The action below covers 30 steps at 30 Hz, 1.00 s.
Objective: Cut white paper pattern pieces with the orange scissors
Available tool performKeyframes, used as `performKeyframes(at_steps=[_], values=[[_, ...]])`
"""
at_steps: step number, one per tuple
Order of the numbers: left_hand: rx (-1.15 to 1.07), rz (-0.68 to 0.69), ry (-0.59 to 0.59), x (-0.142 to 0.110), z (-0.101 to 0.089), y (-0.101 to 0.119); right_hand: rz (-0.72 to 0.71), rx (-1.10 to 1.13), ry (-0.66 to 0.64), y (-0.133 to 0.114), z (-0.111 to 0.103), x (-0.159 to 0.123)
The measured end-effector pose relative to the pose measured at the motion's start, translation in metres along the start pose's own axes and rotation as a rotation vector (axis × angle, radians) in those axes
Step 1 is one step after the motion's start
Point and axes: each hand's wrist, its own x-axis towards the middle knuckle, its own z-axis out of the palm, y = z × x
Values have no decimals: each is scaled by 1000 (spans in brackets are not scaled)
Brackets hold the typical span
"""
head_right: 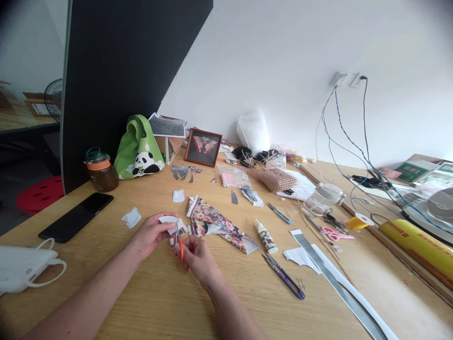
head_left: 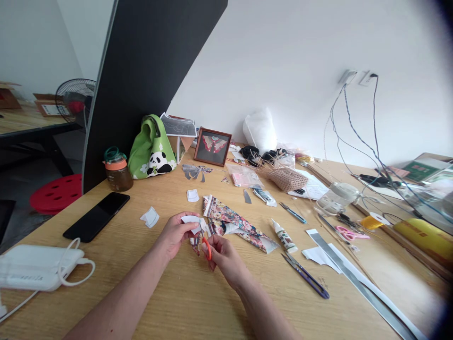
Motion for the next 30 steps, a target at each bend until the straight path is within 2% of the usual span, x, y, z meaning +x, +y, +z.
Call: performKeyframes(at_steps=[24,30], values=[[4,-15,34,-3,3,2,-6,-14,20,1,0,0],[5,-10,7,-2,1,1,-1,-12,18,0,1,0]])
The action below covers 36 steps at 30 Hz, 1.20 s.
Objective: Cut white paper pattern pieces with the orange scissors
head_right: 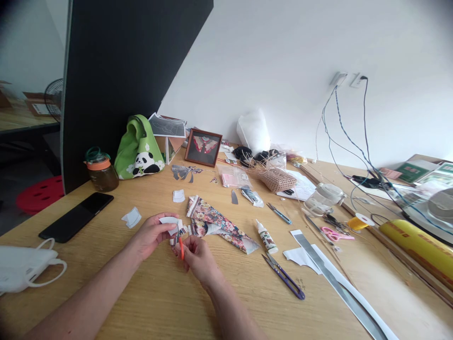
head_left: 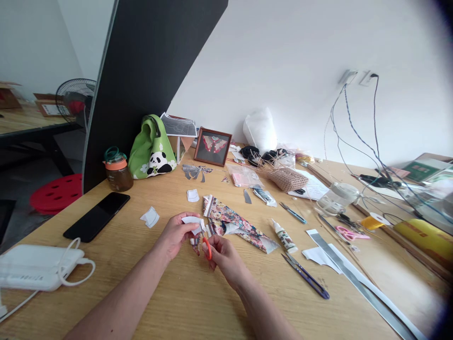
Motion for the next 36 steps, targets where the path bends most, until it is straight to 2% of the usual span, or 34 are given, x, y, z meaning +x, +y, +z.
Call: performKeyframes(at_steps=[36], values=[[-3,9,14,0,1,1,-4,4,-6,3,-1,1]])
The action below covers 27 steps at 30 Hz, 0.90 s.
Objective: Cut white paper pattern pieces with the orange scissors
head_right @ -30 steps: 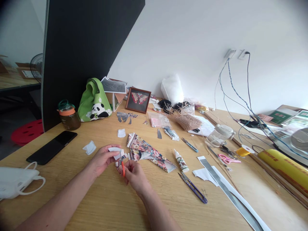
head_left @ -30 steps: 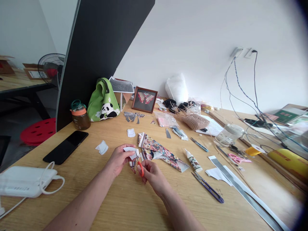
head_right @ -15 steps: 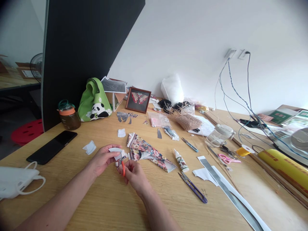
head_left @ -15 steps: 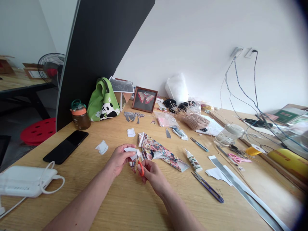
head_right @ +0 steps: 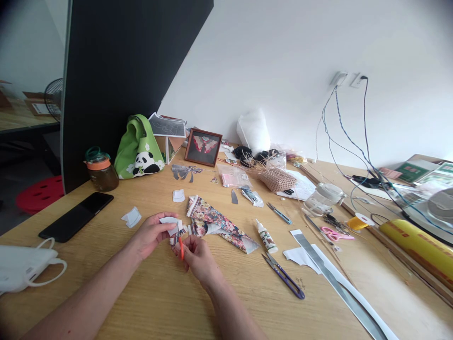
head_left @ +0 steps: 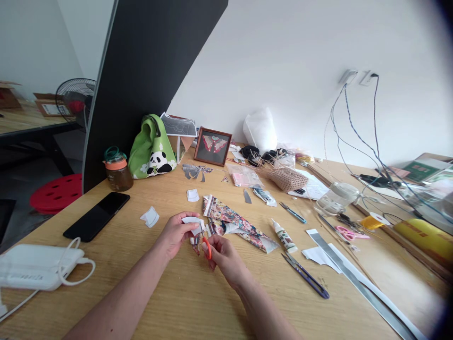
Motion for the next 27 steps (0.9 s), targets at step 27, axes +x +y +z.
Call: performKeyframes(at_steps=[27], values=[[30,-10,-17,1,-2,-1,8,6,-11,-4,1,-2]])
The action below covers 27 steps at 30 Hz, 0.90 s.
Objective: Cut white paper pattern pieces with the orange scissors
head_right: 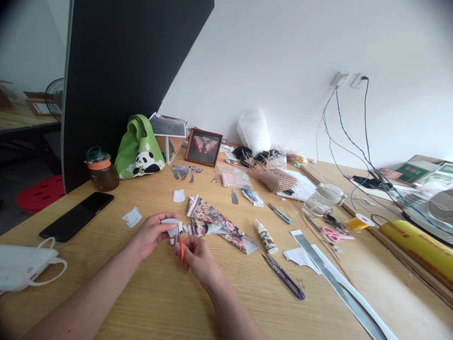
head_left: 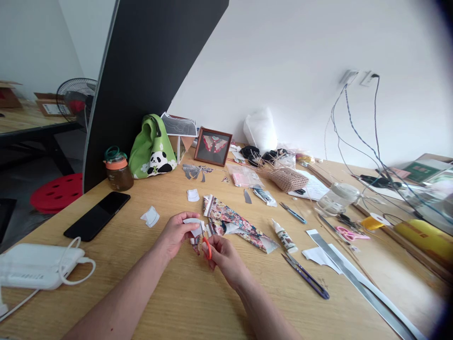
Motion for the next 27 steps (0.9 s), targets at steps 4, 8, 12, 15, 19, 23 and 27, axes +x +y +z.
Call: performKeyframes(at_steps=[4,8,12,15,19,23,27], values=[[-3,1,-1,0,-1,-1,0,2,8,0,0,0],[-1,3,0,0,-1,0,1,-3,13,1,0,0],[-2,-6,14,-1,1,1,-2,0,6,2,-1,1],[-6,-3,17,0,1,0,-1,3,-3,3,-2,1],[10,-2,17,1,0,0,6,2,-7,2,-1,1],[12,-6,26,1,0,0,6,5,-7,1,-1,0],[15,-2,21,0,1,1,6,3,-13,1,-1,0]])
